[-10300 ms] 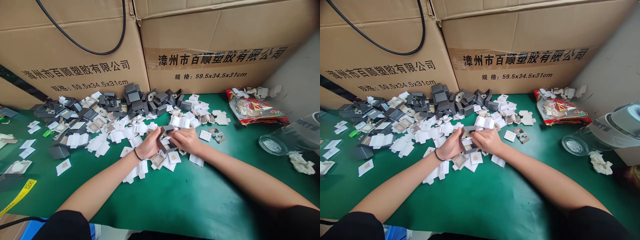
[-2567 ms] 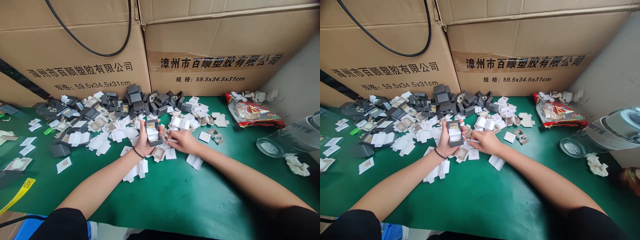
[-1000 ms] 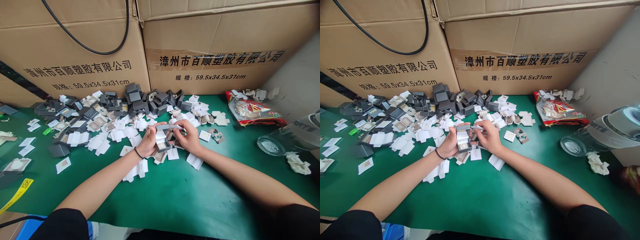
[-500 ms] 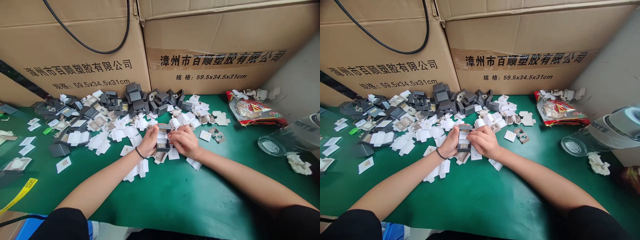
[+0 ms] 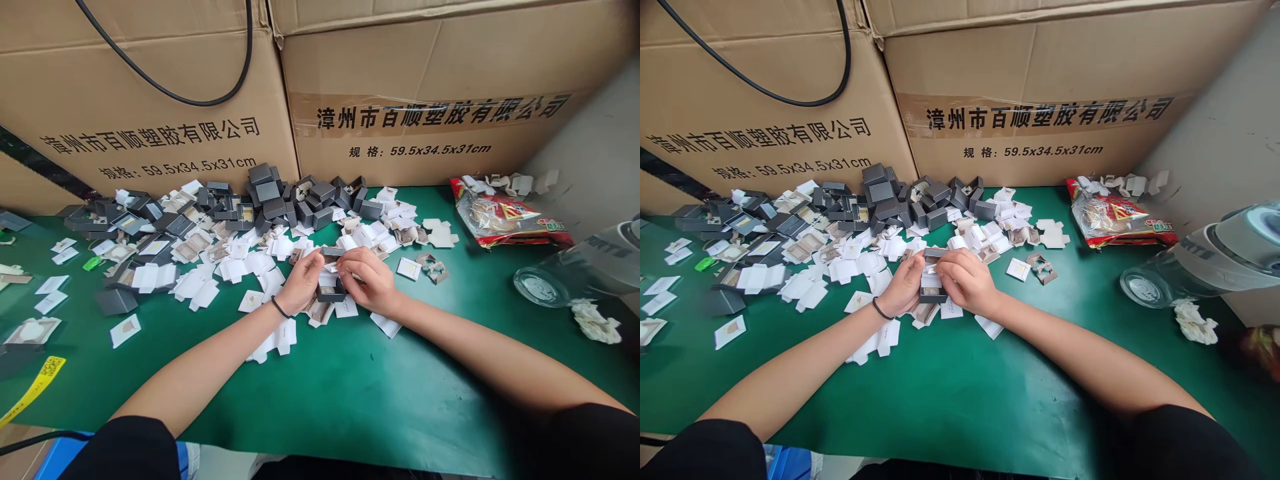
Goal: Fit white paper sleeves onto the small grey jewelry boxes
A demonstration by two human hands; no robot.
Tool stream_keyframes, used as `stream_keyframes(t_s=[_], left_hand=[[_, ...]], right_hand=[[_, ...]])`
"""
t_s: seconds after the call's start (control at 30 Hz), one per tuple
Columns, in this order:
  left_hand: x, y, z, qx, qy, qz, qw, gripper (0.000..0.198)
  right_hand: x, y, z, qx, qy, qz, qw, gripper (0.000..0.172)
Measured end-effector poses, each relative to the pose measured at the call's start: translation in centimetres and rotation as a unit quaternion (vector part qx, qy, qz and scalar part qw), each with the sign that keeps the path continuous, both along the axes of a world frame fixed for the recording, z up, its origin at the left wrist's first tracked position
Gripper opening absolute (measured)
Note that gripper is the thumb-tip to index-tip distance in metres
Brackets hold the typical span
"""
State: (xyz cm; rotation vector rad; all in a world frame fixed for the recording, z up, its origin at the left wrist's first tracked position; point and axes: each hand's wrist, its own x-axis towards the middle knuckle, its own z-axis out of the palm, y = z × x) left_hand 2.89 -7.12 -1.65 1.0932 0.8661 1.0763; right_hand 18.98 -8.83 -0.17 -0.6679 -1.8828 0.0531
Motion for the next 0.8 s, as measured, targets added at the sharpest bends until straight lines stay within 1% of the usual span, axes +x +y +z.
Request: stream_keyframes(t_s=[0.1, 0.17, 0.3, 0.37, 0.43, 0.53, 0.63, 0.7, 0.8], left_hand=[[-0.2, 0.0, -0.5, -0.028, -0.01, 0.008, 1.0, 0.033], [-0.2, 0.1, -0.7, -0.039, -0.02, 0.018, 0.999, 0.032], [0.0, 0.0, -0.6, -0.045, -0.033, 0.022, 0.998, 0.042], [0.2, -0.2, -0.3, -0.043, -0.035, 0.011, 0.998, 0.046], [0.2, -0.4, 0.0, -0.039, -0.028, -0.014, 0.999, 0.046], [0.2, -0.5, 0.7, -0.026, -0.008, -0.055, 0.998, 0.039], [0.2, -0.5, 1.1, -0.017, 0.001, -0.06, 0.998, 0.035], [0.2, -0.5, 1.2, -0.027, -0.008, -0.065, 0.998, 0.035], [0.2, -0.5, 1.2, -0.065, -0.049, -0.074, 0.994, 0.038]], right_hand=[[0.2, 0.1, -0.2, -0.018, 0.01, -0.009, 1.0, 0.011], [0.3, 0.2, -0.2, -0.017, 0.012, -0.017, 1.0, 0.011], [0.3, 0.5, -0.1, -0.018, 0.014, -0.043, 0.999, 0.012], [0.3, 0.7, -0.2, -0.024, 0.016, -0.046, 0.999, 0.011], [0.4, 0.9, -0.4, -0.036, 0.016, -0.051, 0.998, 0.01], [0.6, 1.2, -0.7, -0.047, 0.007, -0.054, 0.997, 0.009], [0.7, 1.4, -0.9, -0.038, -0.002, -0.05, 0.998, 0.011], [0.7, 1.4, -0.9, -0.029, -0.004, -0.043, 0.999, 0.012], [0.7, 1.4, -0.9, -0.02, -0.008, -0.036, 0.999, 0.015]])
